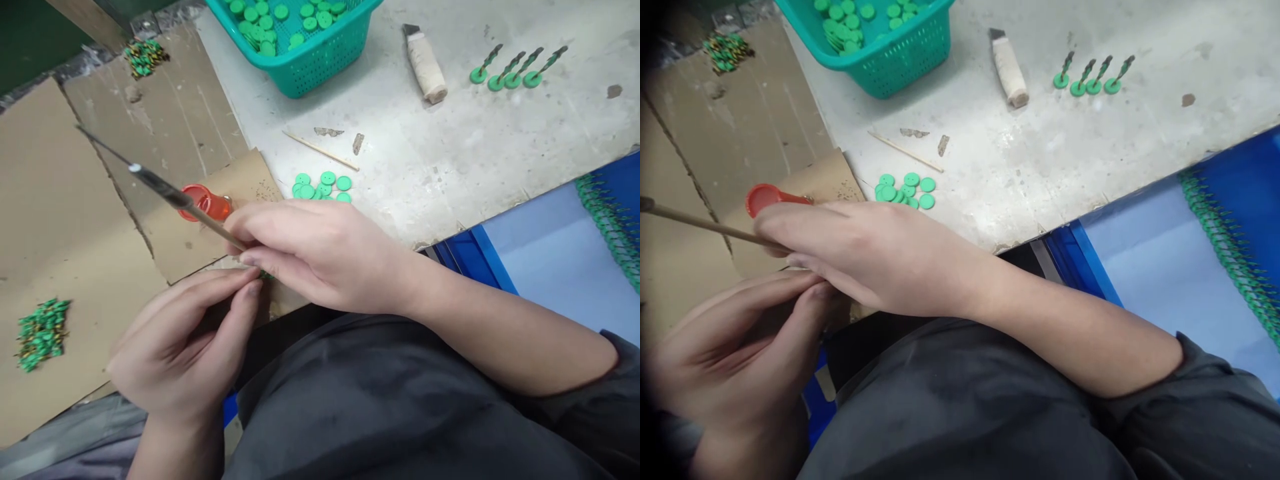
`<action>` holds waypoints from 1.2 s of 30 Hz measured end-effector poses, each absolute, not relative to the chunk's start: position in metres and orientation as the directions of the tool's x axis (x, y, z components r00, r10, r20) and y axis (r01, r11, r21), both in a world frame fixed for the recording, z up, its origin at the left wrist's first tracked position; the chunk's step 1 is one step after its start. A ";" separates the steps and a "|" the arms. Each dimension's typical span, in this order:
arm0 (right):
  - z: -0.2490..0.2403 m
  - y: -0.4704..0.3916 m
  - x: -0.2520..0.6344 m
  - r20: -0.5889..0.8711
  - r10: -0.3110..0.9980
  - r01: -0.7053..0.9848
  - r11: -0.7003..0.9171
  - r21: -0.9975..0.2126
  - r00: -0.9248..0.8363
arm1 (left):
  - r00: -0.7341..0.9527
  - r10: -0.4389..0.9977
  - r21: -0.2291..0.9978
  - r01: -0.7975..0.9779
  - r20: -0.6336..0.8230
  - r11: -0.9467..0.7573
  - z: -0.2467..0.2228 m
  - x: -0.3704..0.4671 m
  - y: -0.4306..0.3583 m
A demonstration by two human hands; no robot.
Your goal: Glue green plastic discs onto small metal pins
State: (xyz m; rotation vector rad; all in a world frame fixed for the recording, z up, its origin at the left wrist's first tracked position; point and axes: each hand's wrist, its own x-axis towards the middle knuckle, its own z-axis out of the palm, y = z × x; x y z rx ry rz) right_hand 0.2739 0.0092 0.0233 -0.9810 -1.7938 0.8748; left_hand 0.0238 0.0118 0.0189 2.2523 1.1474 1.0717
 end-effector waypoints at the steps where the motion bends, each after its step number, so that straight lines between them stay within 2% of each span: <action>1: 0.023 0.009 0.274 0.354 0.886 0.255 0.431 -0.865 -0.299 | 0.370 0.810 0.631 0.509 0.455 -0.586 0.019 0.023 0.012; 9: 0.023 0.013 0.274 0.341 0.869 0.252 0.441 -0.861 -0.358 | 0.383 0.800 0.603 0.526 0.462 -0.600 0.018 0.019 0.012; 13: 0.021 0.012 0.271 0.381 0.843 0.258 0.493 -0.831 -0.380 | 0.374 0.803 0.588 0.548 0.464 -0.595 0.017 0.019 0.011; 21: 0.016 0.008 0.271 0.439 0.820 0.291 0.550 -0.783 -0.367 | 0.385 0.783 0.605 0.497 0.489 -0.622 0.016 0.020 0.015; 26: 0.011 0.004 0.276 0.530 0.808 0.256 0.586 -0.769 -0.257 | 0.384 0.785 0.618 0.483 0.487 -0.620 0.018 0.024 0.013; 30: 0.010 0.002 0.277 0.508 0.825 0.307 0.564 -0.766 -0.247 | 0.385 0.789 0.636 0.467 0.478 -0.614 0.018 0.025 0.013; 36: 0.010 0.002 0.275 0.503 0.829 0.298 0.558 -0.774 -0.245 | 0.394 0.785 0.634 0.463 0.478 -0.619 0.018 0.023 0.014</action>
